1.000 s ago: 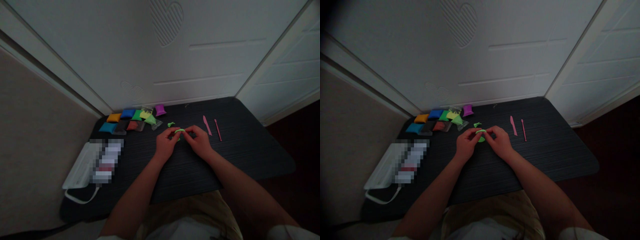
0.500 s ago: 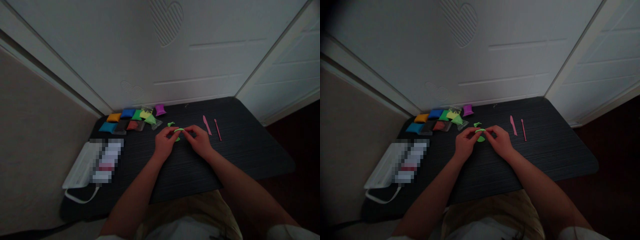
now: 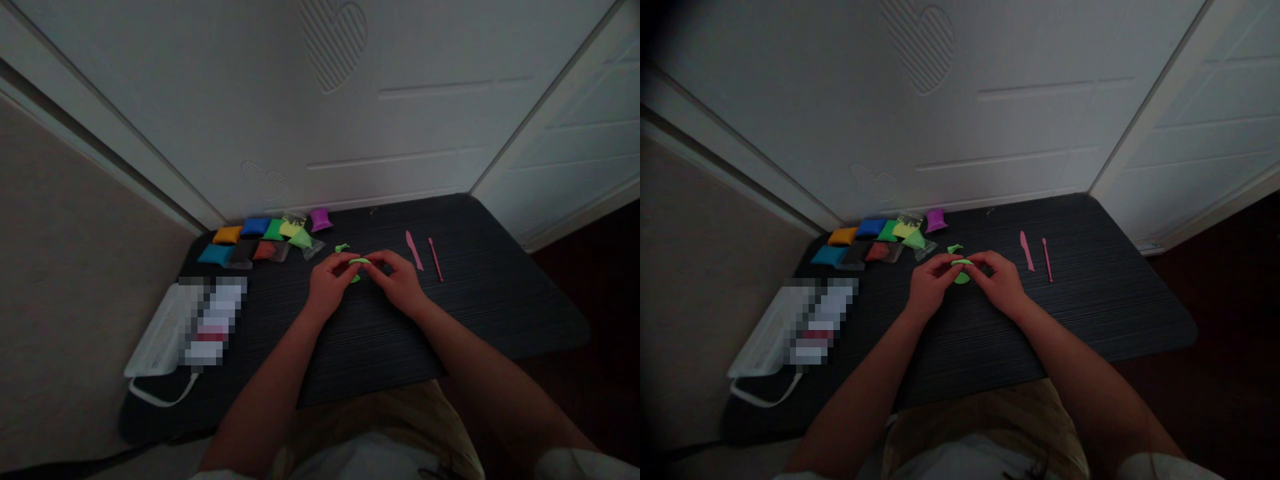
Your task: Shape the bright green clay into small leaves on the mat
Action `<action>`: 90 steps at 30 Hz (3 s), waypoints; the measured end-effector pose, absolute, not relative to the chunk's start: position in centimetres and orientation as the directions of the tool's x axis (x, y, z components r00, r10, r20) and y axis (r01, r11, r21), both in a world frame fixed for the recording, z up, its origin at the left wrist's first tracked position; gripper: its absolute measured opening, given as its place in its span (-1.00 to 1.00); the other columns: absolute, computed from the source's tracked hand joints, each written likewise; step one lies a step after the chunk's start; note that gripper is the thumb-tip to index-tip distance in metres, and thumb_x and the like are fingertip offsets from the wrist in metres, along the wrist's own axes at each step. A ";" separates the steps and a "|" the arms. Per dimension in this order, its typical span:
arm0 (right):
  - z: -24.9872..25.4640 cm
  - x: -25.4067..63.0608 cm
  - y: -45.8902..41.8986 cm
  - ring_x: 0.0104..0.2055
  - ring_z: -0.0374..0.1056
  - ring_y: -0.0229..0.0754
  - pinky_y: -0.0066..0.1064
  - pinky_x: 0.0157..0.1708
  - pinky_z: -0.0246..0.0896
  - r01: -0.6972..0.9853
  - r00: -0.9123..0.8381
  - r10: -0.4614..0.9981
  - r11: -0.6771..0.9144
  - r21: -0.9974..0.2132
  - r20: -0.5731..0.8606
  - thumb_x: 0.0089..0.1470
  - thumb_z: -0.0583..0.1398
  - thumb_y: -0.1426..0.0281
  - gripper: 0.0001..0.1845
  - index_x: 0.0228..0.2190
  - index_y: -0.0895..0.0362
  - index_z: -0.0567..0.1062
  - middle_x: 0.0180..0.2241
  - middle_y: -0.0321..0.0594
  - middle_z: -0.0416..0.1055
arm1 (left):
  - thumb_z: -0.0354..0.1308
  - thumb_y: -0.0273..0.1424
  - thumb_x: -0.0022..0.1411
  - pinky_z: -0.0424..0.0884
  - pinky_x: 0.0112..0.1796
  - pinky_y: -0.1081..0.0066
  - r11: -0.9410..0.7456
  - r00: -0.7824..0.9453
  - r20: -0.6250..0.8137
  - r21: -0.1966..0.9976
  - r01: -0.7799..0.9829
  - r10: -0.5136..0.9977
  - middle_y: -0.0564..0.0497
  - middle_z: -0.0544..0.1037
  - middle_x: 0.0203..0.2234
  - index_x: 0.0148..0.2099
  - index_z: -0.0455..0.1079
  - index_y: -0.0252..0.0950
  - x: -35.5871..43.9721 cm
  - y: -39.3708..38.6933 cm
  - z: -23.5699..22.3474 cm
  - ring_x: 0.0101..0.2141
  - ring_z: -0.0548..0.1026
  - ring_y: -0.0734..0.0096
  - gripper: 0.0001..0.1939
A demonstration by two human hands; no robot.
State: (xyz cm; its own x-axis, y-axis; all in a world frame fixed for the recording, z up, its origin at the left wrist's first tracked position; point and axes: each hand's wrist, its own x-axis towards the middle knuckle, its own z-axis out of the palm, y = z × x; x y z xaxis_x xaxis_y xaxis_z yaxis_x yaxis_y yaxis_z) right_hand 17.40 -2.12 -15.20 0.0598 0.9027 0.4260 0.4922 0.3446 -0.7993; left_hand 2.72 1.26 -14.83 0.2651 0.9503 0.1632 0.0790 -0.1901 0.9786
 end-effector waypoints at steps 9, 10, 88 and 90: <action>-15.0 17.6 -2.3 -0.32 0.30 -0.23 -0.34 -0.31 0.23 0.516 0.114 0.828 0.424 -0.745 0.550 -0.02 0.13 0.44 -0.83 -0.30 0.06 0.40 -0.35 -0.25 0.38 | 0.13 -0.41 0.02 0.35 -0.40 0.44 0.209 0.399 -0.066 0.921 -0.327 0.915 0.04 0.49 -0.50 -0.22 0.36 -0.30 2.6 1.9 -15.3 -0.50 0.44 0.51 -0.79; -15.0 17.5 -2.3 -0.31 0.30 -0.23 -0.33 -0.30 0.23 0.514 0.108 0.822 0.435 -0.740 0.559 -0.02 0.13 0.45 -0.83 -0.30 0.05 0.40 -0.34 -0.25 0.38 | 0.12 -0.41 0.03 0.35 -0.41 0.45 0.252 0.426 -0.082 0.898 -0.361 0.901 0.04 0.49 -0.49 -0.21 0.36 -0.30 2.6 1.8 -15.3 -0.50 0.44 0.52 -0.79; -15.6 17.6 -1.4 -0.45 0.24 -0.37 -0.45 -0.34 0.15 -0.434 -0.105 0.988 -0.146 -0.889 -0.111 -0.09 0.19 0.37 -0.93 -0.46 0.10 0.44 -0.47 -0.37 0.34 | 0.15 -0.32 -0.01 0.26 -0.24 0.39 -0.121 0.429 0.107 0.993 0.005 0.897 0.05 0.44 -0.41 -0.35 0.42 -0.27 2.7 1.5 -15.5 -0.34 0.38 0.45 -0.85; -15.6 17.6 -1.4 -0.44 0.23 -0.38 -0.46 -0.34 0.14 -0.453 -0.118 0.987 -0.151 -0.879 -0.109 -0.09 0.19 0.39 -0.94 -0.46 0.10 0.44 -0.48 -0.37 0.33 | 0.14 -0.33 0.00 0.26 -0.24 0.40 -0.135 0.428 0.116 0.991 0.014 0.896 0.05 0.43 -0.41 -0.35 0.42 -0.27 2.7 1.5 -15.5 -0.34 0.37 0.46 -0.85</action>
